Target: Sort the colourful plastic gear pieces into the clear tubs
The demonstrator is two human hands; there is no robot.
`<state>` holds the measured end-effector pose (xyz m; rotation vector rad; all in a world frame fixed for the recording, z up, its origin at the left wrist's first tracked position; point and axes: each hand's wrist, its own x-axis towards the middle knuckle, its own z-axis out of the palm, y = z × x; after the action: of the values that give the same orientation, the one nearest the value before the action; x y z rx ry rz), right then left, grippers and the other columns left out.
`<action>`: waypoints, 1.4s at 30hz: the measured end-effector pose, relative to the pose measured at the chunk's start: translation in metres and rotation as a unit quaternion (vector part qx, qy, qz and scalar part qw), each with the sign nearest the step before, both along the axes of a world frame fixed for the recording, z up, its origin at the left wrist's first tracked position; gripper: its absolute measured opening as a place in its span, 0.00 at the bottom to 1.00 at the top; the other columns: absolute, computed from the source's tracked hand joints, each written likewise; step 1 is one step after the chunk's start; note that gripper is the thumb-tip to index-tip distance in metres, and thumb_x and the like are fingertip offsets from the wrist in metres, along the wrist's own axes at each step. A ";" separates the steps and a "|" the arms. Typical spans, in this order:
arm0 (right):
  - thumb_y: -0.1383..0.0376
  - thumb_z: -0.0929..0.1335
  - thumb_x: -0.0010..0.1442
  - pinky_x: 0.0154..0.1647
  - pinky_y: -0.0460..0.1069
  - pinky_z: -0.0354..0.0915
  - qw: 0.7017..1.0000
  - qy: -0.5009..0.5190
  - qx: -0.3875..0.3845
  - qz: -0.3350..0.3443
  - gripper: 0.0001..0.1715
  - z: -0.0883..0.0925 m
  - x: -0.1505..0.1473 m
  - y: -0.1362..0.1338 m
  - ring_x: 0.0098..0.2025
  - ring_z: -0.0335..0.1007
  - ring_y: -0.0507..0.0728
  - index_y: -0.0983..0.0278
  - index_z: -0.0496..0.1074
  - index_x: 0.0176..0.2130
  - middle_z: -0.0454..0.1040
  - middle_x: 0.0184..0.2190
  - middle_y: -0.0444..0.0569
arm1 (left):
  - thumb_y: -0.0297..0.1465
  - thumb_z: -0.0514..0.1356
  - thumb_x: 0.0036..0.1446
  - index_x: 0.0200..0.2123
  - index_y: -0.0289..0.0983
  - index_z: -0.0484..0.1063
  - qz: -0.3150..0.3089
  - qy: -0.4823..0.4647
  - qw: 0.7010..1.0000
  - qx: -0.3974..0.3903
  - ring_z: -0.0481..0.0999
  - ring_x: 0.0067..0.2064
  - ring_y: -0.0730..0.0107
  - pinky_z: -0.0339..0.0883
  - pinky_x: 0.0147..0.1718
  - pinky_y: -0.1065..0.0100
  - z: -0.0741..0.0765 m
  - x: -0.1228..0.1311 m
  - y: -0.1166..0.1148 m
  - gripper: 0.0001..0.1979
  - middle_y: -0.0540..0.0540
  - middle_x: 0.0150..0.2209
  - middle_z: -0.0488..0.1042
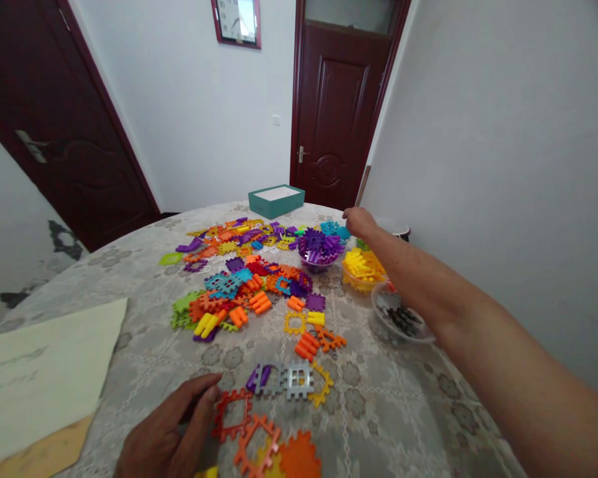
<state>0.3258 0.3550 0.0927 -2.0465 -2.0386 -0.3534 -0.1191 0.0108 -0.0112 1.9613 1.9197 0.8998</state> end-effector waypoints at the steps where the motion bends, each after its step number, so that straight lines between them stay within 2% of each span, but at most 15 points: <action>1: 0.74 0.65 0.64 0.59 0.50 0.64 1.000 -0.001 0.005 0.001 0.22 0.003 0.000 -0.003 0.56 0.74 0.61 0.66 0.79 0.54 0.79 0.54 0.60 | 0.47 0.58 0.62 0.45 0.51 0.82 -0.005 -0.002 1.000 -0.005 0.86 0.43 0.60 0.80 0.42 0.68 0.001 0.001 0.000 0.17 0.54 0.44 0.85; 5: 0.73 0.62 0.66 0.59 0.50 0.64 0.999 0.001 0.031 0.022 0.23 0.014 -0.003 -0.026 0.55 0.74 0.60 0.67 0.79 0.54 0.79 0.53 0.58 | 0.47 0.57 0.62 0.44 0.48 0.82 -0.012 -0.026 1.000 0.001 0.85 0.41 0.61 0.79 0.41 0.68 0.009 0.009 -0.003 0.17 0.52 0.43 0.85; 8: 0.71 0.62 0.66 0.59 0.53 0.64 0.993 0.029 0.083 0.074 0.21 0.021 -0.011 -0.062 0.53 0.75 0.61 0.69 0.80 0.51 0.80 0.51 0.59 | 0.46 0.56 0.64 0.45 0.44 0.82 -0.015 -0.044 0.999 0.006 0.84 0.41 0.60 0.77 0.44 0.66 0.018 0.018 -0.006 0.19 0.48 0.42 0.85; 11: 0.69 0.62 0.67 0.58 0.54 0.65 0.978 0.078 0.128 0.142 0.20 0.025 -0.030 -0.123 0.51 0.75 0.61 0.68 0.80 0.48 0.81 0.48 0.56 | 0.45 0.54 0.65 0.47 0.40 0.81 -0.013 -0.054 0.998 0.004 0.83 0.42 0.60 0.75 0.46 0.64 0.022 0.023 -0.007 0.21 0.46 0.43 0.84; 14: 0.66 0.63 0.68 0.54 0.53 0.68 0.960 0.153 0.124 0.199 0.17 0.021 -0.060 -0.203 0.47 0.77 0.60 0.63 0.80 0.47 0.82 0.45 0.52 | 0.43 0.54 0.66 0.48 0.40 0.80 -0.010 -0.057 0.998 0.010 0.82 0.43 0.61 0.73 0.46 0.64 0.023 0.024 -0.008 0.19 0.46 0.43 0.84; 17: 0.64 0.64 0.68 0.47 0.51 0.70 0.940 0.215 0.040 0.260 0.14 0.004 -0.091 -0.276 0.43 0.77 0.58 0.60 0.79 0.47 0.82 0.42 0.49 | 0.41 0.55 0.66 0.48 0.39 0.80 -0.008 -0.059 0.998 0.017 0.81 0.42 0.62 0.72 0.47 0.64 0.025 0.023 -0.008 0.18 0.45 0.43 0.83; 20: 0.65 0.66 0.67 0.46 0.50 0.70 0.916 0.238 -0.055 0.319 0.12 -0.025 -0.115 -0.321 0.42 0.77 0.57 0.60 0.78 0.47 0.81 0.42 0.49 | 0.40 0.55 0.66 0.50 0.37 0.79 -0.016 -0.063 0.998 0.011 0.81 0.42 0.62 0.71 0.47 0.63 0.031 0.022 -0.011 0.18 0.44 0.44 0.83; 23: 0.66 0.67 0.67 0.50 0.52 0.69 0.917 0.218 -0.100 0.320 0.16 -0.056 -0.125 -0.337 0.47 0.76 0.58 0.61 0.76 0.53 0.78 0.50 0.53 | 0.42 0.55 0.67 0.54 0.36 0.76 -0.072 -0.033 0.997 -0.010 0.80 0.44 0.61 0.72 0.47 0.62 0.039 0.018 -0.017 0.21 0.41 0.48 0.81; 26: 0.62 0.70 0.66 0.56 0.55 0.67 0.932 0.167 -0.113 0.302 0.22 -0.077 -0.127 -0.339 0.56 0.72 0.61 0.61 0.73 0.59 0.73 0.55 0.57 | 0.48 0.59 0.64 0.62 0.40 0.71 -0.137 0.029 0.990 -0.028 0.78 0.53 0.56 0.70 0.53 0.59 0.046 0.012 -0.029 0.28 0.39 0.59 0.75; 29: 0.56 0.72 0.64 0.58 0.56 0.67 0.946 0.125 -0.110 0.277 0.27 -0.089 -0.130 -0.339 0.57 0.71 0.63 0.60 0.71 0.60 0.72 0.55 0.57 | 0.54 0.69 0.50 0.66 0.46 0.68 -0.199 0.088 0.971 -0.097 0.75 0.59 0.48 0.68 0.56 0.56 0.048 0.008 -0.042 0.42 0.38 0.62 0.73; 32: 0.56 0.72 0.63 0.58 0.56 0.67 0.956 0.106 -0.093 0.258 0.26 -0.098 -0.136 -0.337 0.57 0.70 0.64 0.60 0.72 0.58 0.72 0.54 0.57 | 0.48 0.75 0.41 0.67 0.50 0.66 -0.219 0.130 0.956 -0.143 0.78 0.54 0.47 0.71 0.50 0.57 0.046 0.012 -0.049 0.49 0.39 0.59 0.73; 34: 0.56 0.71 0.65 0.58 0.56 0.67 0.957 0.107 -0.077 0.258 0.23 -0.104 -0.139 -0.334 0.58 0.69 0.64 0.61 0.72 0.57 0.72 0.55 0.58 | 0.41 0.76 0.41 0.67 0.51 0.66 -0.202 0.143 0.957 -0.148 0.80 0.47 0.51 0.71 0.44 0.59 0.043 0.018 -0.049 0.47 0.39 0.58 0.73; 36: 0.56 0.70 0.66 0.58 0.56 0.67 0.954 0.119 -0.064 0.266 0.21 -0.109 -0.140 -0.330 0.58 0.69 0.64 0.61 0.72 0.56 0.71 0.55 0.58 | 0.36 0.73 0.45 0.64 0.49 0.69 -0.193 0.146 0.960 -0.140 0.80 0.44 0.54 0.71 0.42 0.61 0.040 0.022 -0.046 0.41 0.40 0.55 0.73; 39: 0.57 0.69 0.67 0.57 0.57 0.67 0.947 0.163 -0.044 0.274 0.19 -0.115 -0.138 -0.326 0.56 0.70 0.63 0.60 0.72 0.55 0.71 0.54 0.57 | 0.32 0.67 0.53 0.60 0.46 0.72 -0.201 0.128 0.966 -0.102 0.78 0.48 0.55 0.70 0.47 0.61 0.033 0.025 -0.036 0.30 0.41 0.51 0.75; 42: 0.58 0.71 0.65 0.57 0.57 0.68 0.939 0.212 -0.022 0.271 0.18 -0.118 -0.137 -0.323 0.55 0.70 0.62 0.60 0.72 0.54 0.71 0.52 0.55 | 0.33 0.65 0.58 0.60 0.44 0.71 -0.204 0.095 0.973 -0.052 0.75 0.52 0.56 0.68 0.53 0.60 0.023 0.029 -0.025 0.25 0.41 0.52 0.74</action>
<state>0.1891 0.0318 -0.0257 -1.3321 -2.2079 0.2202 -0.0901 -0.0138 0.0118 2.3250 1.5213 0.5040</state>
